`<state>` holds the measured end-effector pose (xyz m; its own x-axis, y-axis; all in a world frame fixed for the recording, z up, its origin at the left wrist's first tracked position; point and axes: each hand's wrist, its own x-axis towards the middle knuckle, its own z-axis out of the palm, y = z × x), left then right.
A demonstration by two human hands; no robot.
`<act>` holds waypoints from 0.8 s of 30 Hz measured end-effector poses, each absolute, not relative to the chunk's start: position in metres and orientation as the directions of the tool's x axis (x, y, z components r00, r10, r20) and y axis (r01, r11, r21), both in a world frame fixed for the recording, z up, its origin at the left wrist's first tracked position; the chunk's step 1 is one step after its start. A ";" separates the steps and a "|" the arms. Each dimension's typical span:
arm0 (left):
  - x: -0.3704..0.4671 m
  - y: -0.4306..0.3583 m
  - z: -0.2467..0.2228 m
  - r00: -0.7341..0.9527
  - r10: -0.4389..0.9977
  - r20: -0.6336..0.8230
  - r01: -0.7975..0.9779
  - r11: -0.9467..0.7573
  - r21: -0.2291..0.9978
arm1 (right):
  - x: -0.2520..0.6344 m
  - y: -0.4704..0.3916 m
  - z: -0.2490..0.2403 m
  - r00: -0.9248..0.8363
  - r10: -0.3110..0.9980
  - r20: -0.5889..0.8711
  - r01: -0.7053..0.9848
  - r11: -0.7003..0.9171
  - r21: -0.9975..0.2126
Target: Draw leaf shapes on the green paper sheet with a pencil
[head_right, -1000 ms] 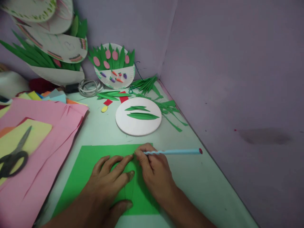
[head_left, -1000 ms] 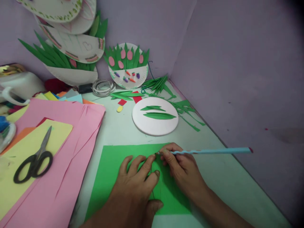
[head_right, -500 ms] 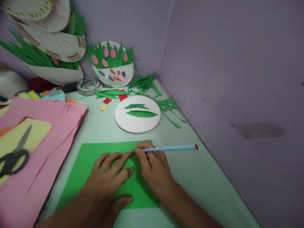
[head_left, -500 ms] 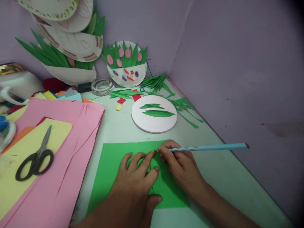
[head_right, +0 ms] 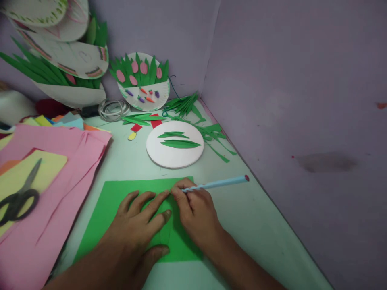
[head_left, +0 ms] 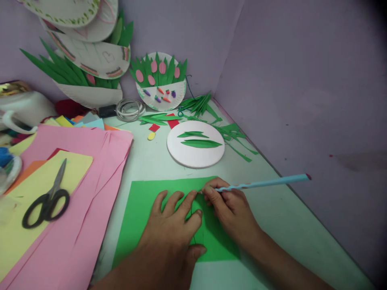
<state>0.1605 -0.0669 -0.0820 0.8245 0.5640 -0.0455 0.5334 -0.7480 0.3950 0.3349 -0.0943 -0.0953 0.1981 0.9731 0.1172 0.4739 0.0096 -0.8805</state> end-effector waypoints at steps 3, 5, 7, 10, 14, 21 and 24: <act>0.160 -0.067 -0.080 0.826 0.561 -0.060 0.534 -0.743 0.405 | 0.335 -0.095 -0.095 0.192 0.975 0.111 0.475 0.007 -0.880; 0.160 -0.067 -0.077 0.826 0.557 -0.086 0.540 -0.737 0.407 | 0.335 -0.095 -0.094 0.191 0.975 0.117 0.478 0.011 -0.878; 0.161 -0.066 -0.074 0.824 0.554 -0.119 0.550 -0.732 0.402 | 0.334 -0.095 -0.094 0.186 0.973 0.134 0.488 0.027 -0.873; 0.163 -0.064 -0.072 0.821 0.555 -0.131 0.557 -0.730 0.396 | 0.334 -0.095 -0.094 0.182 0.969 0.167 0.510 0.052 -0.858; 0.164 -0.064 -0.070 0.820 0.556 -0.136 0.560 -0.729 0.394 | 0.335 -0.096 -0.094 0.178 0.969 0.170 0.527 0.052 -0.849; 0.161 -0.065 -0.073 0.833 0.545 -0.097 0.536 -0.752 0.384 | 0.335 -0.099 -0.092 0.172 0.974 0.150 0.523 0.039 -0.851; 0.160 -0.065 -0.075 0.835 0.543 -0.085 0.532 -0.759 0.376 | 0.335 -0.099 -0.093 0.172 0.973 0.154 0.517 0.044 -0.855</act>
